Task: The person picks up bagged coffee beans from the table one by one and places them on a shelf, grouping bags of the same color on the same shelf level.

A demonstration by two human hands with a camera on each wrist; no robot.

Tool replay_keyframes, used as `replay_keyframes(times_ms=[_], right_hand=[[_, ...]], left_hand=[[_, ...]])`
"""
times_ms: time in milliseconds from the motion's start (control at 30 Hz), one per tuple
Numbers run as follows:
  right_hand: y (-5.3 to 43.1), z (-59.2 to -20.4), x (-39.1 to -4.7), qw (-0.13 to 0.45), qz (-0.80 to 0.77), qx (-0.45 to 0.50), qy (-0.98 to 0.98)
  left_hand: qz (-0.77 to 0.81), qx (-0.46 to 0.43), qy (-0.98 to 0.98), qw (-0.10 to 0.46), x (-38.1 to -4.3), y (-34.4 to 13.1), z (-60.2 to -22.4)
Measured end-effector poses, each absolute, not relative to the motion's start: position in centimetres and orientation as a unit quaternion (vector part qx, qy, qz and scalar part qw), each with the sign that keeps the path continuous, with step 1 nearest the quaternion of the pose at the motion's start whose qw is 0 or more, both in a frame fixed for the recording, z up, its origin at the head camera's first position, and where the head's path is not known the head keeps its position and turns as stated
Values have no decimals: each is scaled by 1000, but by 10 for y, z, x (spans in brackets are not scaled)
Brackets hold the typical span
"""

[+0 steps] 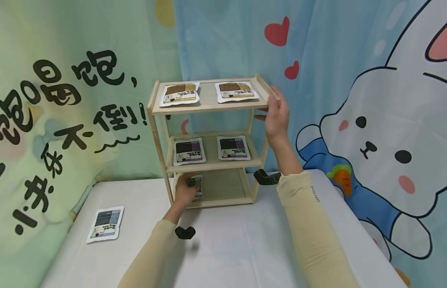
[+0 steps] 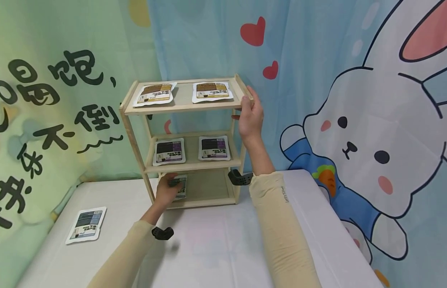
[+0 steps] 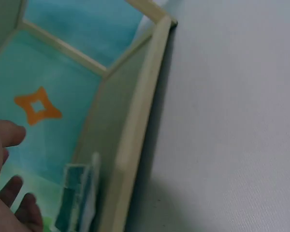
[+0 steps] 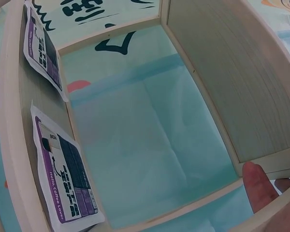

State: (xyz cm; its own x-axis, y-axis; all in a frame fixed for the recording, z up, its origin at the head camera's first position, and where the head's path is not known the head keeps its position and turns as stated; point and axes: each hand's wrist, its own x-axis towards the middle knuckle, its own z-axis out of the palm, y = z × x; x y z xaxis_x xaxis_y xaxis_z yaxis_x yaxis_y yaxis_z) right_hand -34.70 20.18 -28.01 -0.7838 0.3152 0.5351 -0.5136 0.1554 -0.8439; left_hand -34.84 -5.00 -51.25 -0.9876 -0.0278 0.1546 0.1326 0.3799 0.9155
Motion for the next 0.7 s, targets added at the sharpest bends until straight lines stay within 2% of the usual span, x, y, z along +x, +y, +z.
replay_keyframes(times_ms=[300, 700], right_hand=[[202, -281, -347, 312, 650, 76, -689], [202, -280, -347, 314, 648, 72, -690]], left_hand=[[-571, -112, -813, 24, -333, -55, -503], [-555, -189, -809, -40, -293, -76, -509]])
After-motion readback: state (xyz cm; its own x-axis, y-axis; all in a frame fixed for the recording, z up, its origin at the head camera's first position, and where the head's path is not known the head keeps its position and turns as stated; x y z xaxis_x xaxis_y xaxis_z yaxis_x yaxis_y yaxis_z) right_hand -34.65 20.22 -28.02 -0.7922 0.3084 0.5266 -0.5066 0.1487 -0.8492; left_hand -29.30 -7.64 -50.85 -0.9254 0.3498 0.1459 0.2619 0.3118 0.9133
